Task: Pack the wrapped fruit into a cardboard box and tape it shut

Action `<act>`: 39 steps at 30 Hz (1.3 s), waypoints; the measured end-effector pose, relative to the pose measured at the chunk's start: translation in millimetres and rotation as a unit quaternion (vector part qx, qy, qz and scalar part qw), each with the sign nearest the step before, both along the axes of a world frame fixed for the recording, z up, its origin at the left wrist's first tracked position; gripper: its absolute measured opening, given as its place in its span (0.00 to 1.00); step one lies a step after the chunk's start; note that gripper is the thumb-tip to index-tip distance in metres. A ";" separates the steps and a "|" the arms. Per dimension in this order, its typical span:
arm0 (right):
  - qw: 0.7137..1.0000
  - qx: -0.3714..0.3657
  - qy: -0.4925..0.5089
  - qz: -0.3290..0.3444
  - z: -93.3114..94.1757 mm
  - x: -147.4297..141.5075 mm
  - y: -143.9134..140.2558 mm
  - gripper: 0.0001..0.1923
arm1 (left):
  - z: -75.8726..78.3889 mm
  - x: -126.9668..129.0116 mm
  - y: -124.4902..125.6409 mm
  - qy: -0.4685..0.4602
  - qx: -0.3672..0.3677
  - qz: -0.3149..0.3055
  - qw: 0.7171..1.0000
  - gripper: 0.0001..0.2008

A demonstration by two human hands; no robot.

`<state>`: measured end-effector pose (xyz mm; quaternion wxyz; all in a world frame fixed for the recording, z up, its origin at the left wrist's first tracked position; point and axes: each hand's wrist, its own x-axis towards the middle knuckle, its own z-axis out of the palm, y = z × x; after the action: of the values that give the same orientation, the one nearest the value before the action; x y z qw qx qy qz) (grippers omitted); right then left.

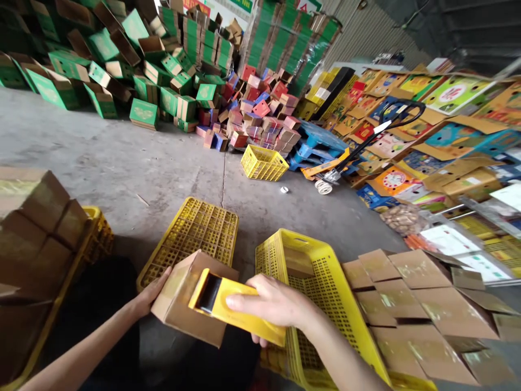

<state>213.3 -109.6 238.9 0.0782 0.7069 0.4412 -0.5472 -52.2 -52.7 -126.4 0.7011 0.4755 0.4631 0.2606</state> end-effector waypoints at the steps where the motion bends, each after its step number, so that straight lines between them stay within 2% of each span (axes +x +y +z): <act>1: 1.000 -0.005 -0.004 0.008 0.1 -4.8 6.3 0.27 | -3.4 2.1 -3.0 0.010 0.002 0.015 1.000 0.46; 4: 0.999 -0.028 0.005 0.031 -5.1 -13.5 22.7 0.27 | -11.2 0.2 -8.3 0.058 0.017 0.075 0.995 0.47; 6: 0.999 -0.032 0.012 0.029 -10.2 -16.0 29.8 0.26 | -9.0 -8.9 -9.7 0.088 0.038 0.112 0.989 0.47; 8: 0.999 -0.032 0.023 0.022 -14.7 -18.8 34.9 0.25 | 4.7 -22.6 -10.0 0.105 0.068 0.148 0.981 0.45; 9: 0.999 -0.032 0.031 0.020 -16.4 -20.8 37.3 0.25 | 16.5 -30.3 -9.8 0.108 0.090 0.163 0.977 0.43; 10: 0.999 -0.032 0.039 0.021 -17.7 -23.4 39.8 0.25 | 31.1 -37.7 -9.4 0.105 0.139 0.188 0.967 0.39; 11: 0.998 -0.031 0.045 0.024 -18.7 -26.3 42.6 0.25 | 47.9 -44.4 -8.6 0.086 0.198 0.186 0.958 0.36; 12: 0.998 -0.031 0.050 0.027 -19.2 -29.3 45.4 0.25 | 65.8 -49.7 -7.5 0.066 0.271 0.160 0.947 0.34; 13: 0.998 -0.030 0.051 0.030 -19.4 -32.2 48.0 0.25 | 83.3 -53.5 -6.0 0.049 0.362 0.116 0.924 0.34; 15: 0.997 -0.033 0.050 0.038 -18.7 -36.7 51.9 0.24 | 112.7 -56.2 -1.7 0.034 0.526 -0.016 0.850 0.37; 16: 0.997 -0.033 0.049 0.043 -18.1 -38.0 52.8 0.25 | 123.0 -55.7 1.2 0.034 0.583 -0.074 0.809 0.39; 18: 0.997 -0.027 0.045 0.054 -16.9 -39.0 52.4 0.25 | 133.4 -53.3 8.6 0.041 0.645 -0.139 0.750 0.43; 20: 0.997 -0.027 0.040 0.062 -16.2 -38.7 49.9 0.25 | 133.2 -51.5 17.5 0.036 0.676 -0.167 0.717 0.46; 23: 0.997 -0.036 0.040 0.063 -16.9 -38.8 46.3 0.24 | 124.8 -51.5 31.3 0.002 0.705 -0.184 0.685 0.43; 28: 0.996 -0.025 0.051 0.065 -19.2 -39.0 45.1 0.24 | 114.1 -52.3 44.4 -0.027 0.714 -0.127 0.688 0.37; 31: 0.996 -0.025 0.051 0.065 -20.5 -36.1 43.9 0.26 | 111.8 -52.9 44.9 -0.038 0.724 -0.127 0.677 0.37; 33: 0.997 -0.023 0.054 0.058 -21.6 -33.9 41.9 0.27 | 111.8 -54.0 43.8 -0.036 0.719 -0.121 0.683 0.36; 36: 0.998 -0.025 0.044 0.048 -23.3 -32.6 38.3 0.28 | 115.9 -57.6 42.4 -0.027 0.712 -0.119 0.691 0.35; 39: 0.998 -0.013 0.030 0.045 -24.9 -32.6 36.6 0.28 | 127.8 -64.2 40.9 0.013 0.719 -0.152 0.678 0.38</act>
<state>180.7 -73.0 214.0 0.0985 0.6683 0.4675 -0.5702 -116.4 -11.8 1.4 0.1665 0.9004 0.0635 0.3968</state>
